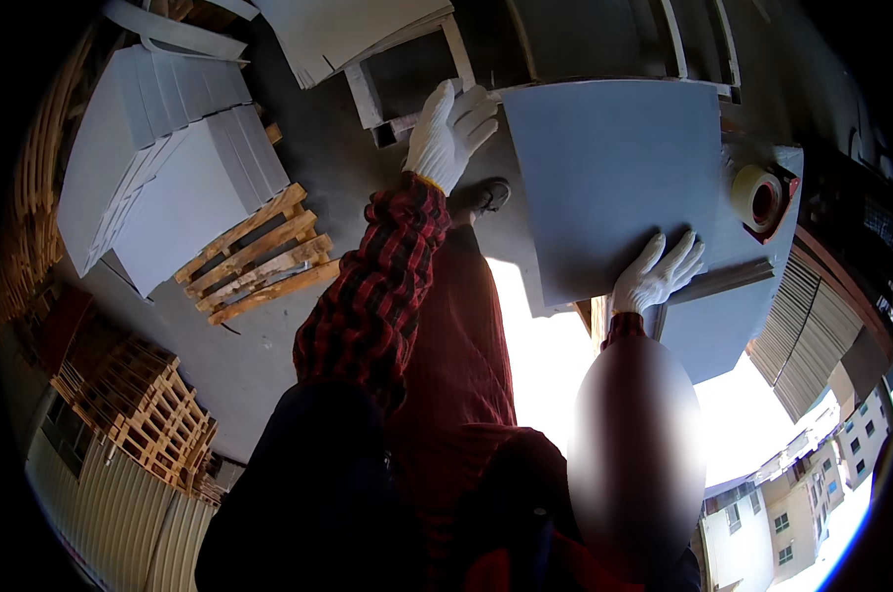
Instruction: The person assembles flat-pack furniture components by hand, using a utility knife to cut tape and aligning panels. They repeatedly pick up panels, place them on a workbench, and stack them with a coworker in a warehouse setting.
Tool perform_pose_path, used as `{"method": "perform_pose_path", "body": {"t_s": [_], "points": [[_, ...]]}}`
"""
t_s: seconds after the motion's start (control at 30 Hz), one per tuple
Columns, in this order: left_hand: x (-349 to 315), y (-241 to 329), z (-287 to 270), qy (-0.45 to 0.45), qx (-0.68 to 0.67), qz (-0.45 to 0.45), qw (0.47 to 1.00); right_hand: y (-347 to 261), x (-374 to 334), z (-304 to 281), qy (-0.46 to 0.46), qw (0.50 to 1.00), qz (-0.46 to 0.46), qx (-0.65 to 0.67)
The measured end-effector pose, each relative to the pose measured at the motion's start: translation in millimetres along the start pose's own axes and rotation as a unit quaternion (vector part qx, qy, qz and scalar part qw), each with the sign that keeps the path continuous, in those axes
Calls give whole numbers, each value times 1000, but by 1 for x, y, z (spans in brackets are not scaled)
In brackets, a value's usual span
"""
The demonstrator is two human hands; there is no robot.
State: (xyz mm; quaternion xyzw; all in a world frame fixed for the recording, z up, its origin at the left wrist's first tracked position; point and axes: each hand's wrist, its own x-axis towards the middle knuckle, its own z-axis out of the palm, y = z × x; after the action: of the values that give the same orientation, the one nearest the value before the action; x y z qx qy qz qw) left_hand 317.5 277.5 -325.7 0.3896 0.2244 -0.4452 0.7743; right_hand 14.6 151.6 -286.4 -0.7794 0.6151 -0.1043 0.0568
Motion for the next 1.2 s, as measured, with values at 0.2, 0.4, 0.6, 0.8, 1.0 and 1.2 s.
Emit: {"method": "perform_pose_path", "body": {"t_s": [0.2, 0.4, 0.6, 0.8, 1.0, 1.2], "points": [[-35, -2, -101, 39, 181, -69, 980, -4, -4, 2, -10, 1000, 17, 2], [-47, -15, -168, 39, 332, -212, 919, 12, 6, 15, -13, 1000, -25, 11], [4, -41, -303, -112, 575, -49, 809, 13, 6, 17, -31, 980, 57, 191], [63, -66, -346, -110, 666, -33, 737, 28, 11, 10, -66, 973, 92, 202], [57, -139, -305, -150, 635, 104, 751, 37, 4, -4, -86, 980, 68, 165], [-4, -252, -177, -384, 601, 63, 698, 42, 1, -4, -92, 988, -15, 124]]}}
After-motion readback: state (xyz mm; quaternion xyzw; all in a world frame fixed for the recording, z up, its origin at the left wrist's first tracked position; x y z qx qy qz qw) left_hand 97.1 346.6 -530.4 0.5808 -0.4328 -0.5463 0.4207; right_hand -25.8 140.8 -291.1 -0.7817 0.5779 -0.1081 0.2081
